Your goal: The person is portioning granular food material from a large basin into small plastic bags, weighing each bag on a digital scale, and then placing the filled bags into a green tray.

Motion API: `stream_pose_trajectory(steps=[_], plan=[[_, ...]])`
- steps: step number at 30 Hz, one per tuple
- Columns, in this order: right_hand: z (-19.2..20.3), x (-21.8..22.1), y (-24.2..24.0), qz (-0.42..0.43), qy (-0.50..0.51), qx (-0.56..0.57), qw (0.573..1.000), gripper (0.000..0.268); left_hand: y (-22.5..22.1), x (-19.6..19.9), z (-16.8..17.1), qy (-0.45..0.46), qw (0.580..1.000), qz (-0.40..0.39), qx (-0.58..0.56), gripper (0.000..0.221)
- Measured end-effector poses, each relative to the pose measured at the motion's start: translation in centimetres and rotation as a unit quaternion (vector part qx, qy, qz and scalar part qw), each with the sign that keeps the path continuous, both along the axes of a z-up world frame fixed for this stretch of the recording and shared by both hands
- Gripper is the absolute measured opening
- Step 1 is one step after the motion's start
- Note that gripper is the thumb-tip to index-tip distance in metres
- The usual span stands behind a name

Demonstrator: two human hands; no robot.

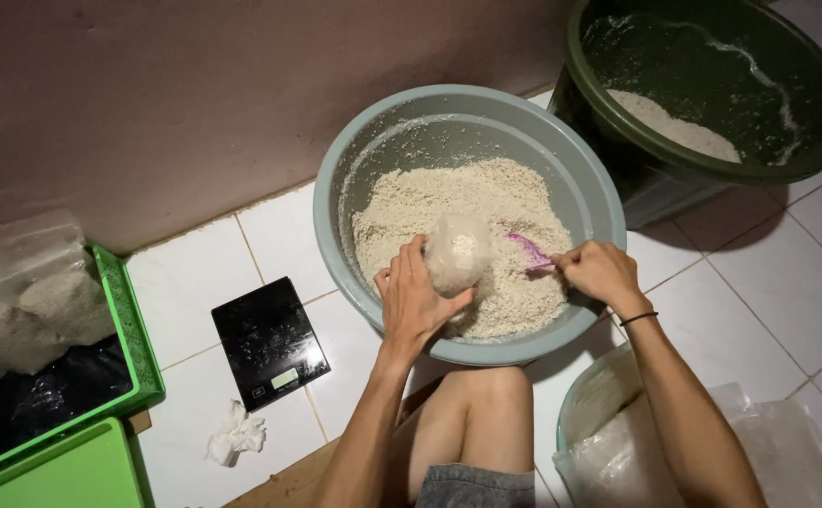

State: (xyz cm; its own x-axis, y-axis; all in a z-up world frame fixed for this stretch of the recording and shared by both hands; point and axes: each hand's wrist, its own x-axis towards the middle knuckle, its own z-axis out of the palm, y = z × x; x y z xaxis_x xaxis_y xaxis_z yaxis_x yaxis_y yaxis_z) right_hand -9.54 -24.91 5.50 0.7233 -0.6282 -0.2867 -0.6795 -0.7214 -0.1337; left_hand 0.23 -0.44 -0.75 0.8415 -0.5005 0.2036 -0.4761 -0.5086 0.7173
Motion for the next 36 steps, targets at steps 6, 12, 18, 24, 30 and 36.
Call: stream_pose_trajectory(steps=[6,12,18,24,30,36], plan=[[1.1,-1.1,-0.6,-0.058,-0.098,0.083,0.990,0.041,0.3,-0.3,0.3,-0.002,1.000,0.002,-0.014,0.101],[1.6,-2.2,-1.8,-0.076,-0.245,0.144,0.956,0.029,0.2,-0.2,0.4,-0.010,1.000,0.008,-0.014,0.100],[5.4,-1.8,3.5,-0.019,-0.258,0.136,0.956,0.026,0.1,-0.1,-0.1,-0.004,1.000,0.008,-0.004,0.103],[6.9,-0.9,6.4,0.021,-0.196,0.044,0.979,0.027,0.1,-0.2,0.0,-0.019,1.000,0.012,-0.009,0.103],[4.6,-1.7,6.0,0.084,-0.192,-0.086,0.974,0.025,0.2,-0.2,0.3,-0.011,1.000,0.013,-0.012,0.103],[5.6,-2.5,7.9,0.188,-0.282,-0.242,0.909,0.019,0.1,-0.2,0.1,-0.014,1.000,0.014,-0.014,0.101]])
